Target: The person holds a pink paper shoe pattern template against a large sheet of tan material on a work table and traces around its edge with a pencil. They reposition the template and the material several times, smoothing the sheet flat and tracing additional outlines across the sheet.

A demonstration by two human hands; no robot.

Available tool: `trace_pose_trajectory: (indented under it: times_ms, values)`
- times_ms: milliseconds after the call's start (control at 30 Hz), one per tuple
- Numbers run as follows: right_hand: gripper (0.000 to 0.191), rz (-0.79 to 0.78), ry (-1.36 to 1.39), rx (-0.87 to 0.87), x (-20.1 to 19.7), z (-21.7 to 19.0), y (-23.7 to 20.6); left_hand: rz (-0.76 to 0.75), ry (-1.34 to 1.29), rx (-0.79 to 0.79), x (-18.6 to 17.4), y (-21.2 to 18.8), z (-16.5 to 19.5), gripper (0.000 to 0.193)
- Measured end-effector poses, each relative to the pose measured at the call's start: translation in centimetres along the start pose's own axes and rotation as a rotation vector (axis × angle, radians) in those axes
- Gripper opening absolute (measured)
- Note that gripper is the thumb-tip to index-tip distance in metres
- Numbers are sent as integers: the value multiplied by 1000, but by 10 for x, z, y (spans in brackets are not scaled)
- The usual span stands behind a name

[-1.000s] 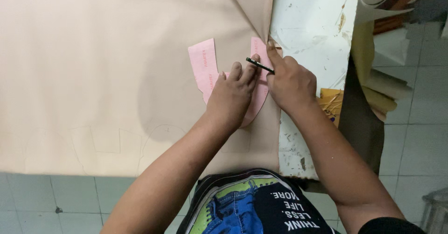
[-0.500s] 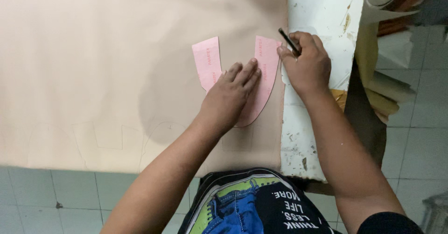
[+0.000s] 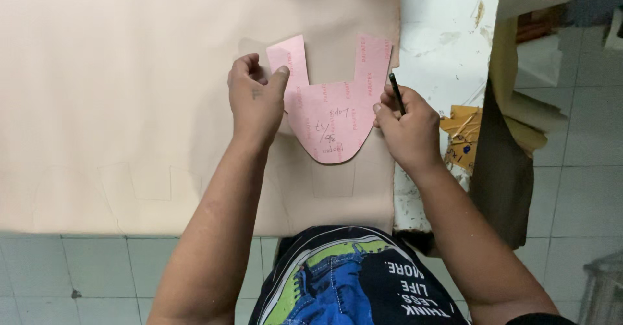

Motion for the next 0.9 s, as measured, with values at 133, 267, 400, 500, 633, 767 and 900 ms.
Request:
trace_pose_trajectory:
  times_ms: [133,267,400,500,633,767,900]
  values:
    - [34,-50,102,-16,0,9,0,-137,-209,-57,-2,2,-3,54]
    - [30,-63,140,39,-4,19,7,-149,-236,-8,-2,3,-5,44]
    - [27,27,141,36,-25,21,26,-123,-212,25,-1,8,-5,46]
    - [22,90,34,53,-41,25,29,-145,-168,37,-1,8,-4,47]
    - [17,87,37,101,-53,37,23,-195,-254,61,3,13,-1,45]
    - [17,43,105,192,-58,56,-6,-198,-248,58,6,16,-4,44]
    - [19,9,86,270,-58,72,-46,-210,-309,69,8,19,-12,42]
Point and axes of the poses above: each hand's wrist, its own y-axis towards the middle knuckle, its own x-axis out of the palm, z = x × y, the point moved 3 cm from there along y, towards the middle knuckle, and after that the axes turned 3 degrees about z, right-handed, at the moved point
